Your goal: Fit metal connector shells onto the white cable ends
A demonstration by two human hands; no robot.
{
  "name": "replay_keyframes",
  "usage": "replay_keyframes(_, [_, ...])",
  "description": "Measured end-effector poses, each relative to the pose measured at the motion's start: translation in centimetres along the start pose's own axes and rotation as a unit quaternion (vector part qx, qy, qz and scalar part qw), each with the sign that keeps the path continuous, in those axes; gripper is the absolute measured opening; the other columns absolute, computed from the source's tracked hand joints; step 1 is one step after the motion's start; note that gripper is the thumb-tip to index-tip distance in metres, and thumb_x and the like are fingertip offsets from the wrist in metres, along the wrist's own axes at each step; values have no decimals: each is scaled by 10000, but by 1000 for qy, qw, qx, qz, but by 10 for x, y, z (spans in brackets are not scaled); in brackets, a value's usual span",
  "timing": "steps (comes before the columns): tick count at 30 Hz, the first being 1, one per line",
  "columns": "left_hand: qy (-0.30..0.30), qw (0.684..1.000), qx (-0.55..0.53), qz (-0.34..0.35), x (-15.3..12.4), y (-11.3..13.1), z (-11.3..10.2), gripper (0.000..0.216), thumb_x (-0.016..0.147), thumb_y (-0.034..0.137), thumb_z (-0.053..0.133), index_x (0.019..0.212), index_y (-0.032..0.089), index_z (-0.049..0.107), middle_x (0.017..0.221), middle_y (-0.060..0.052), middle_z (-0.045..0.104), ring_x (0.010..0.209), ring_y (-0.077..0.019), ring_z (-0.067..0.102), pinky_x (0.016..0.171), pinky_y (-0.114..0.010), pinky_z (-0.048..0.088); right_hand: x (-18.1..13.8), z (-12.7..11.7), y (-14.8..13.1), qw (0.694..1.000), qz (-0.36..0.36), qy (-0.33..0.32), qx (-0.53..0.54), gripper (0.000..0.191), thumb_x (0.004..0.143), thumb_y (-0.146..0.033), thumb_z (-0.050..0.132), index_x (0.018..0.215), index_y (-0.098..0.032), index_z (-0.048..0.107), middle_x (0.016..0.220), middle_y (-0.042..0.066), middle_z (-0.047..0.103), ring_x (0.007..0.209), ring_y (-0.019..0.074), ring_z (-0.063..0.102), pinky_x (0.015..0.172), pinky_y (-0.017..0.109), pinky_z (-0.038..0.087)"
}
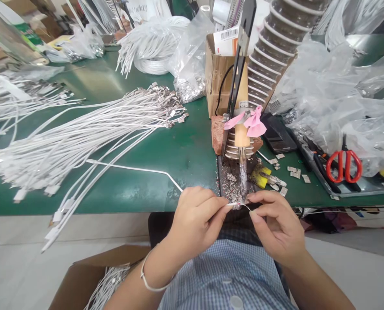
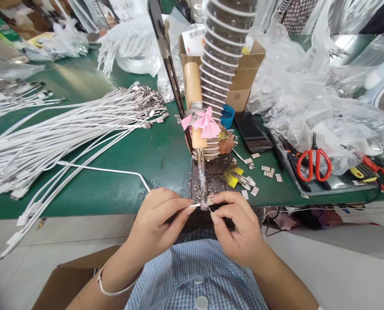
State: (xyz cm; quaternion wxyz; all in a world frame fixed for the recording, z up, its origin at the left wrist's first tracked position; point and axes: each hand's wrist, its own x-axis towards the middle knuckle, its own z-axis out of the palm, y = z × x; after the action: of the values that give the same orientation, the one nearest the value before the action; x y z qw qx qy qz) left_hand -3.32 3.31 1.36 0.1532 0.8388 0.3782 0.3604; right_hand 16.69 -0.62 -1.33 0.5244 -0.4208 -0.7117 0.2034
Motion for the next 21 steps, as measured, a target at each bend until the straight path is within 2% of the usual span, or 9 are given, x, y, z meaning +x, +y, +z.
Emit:
replay_keyframes(9, [3, 999, 24, 26, 6, 3, -6, 43, 884, 139, 626, 859, 146, 660, 694, -14, 640, 634, -156, 550, 632, -332, 361, -1, 0, 2, 1000, 8, 20, 16, 280, 806, 36, 564, 949, -203, 593, 1035, 55, 580, 982, 199, 618, 865, 364, 518])
replay_keyframes(21, [-16, 998, 39, 38, 15, 6, -17, 90, 906, 163, 598, 854, 142, 668, 690, -21, 634, 651, -168, 549, 637, -343, 361, -2, -1, -1, 1000, 14, 10, 25, 257, 804, 31, 557, 927, -193, 590, 1030, 49, 566, 991, 190, 616, 880, 359, 524])
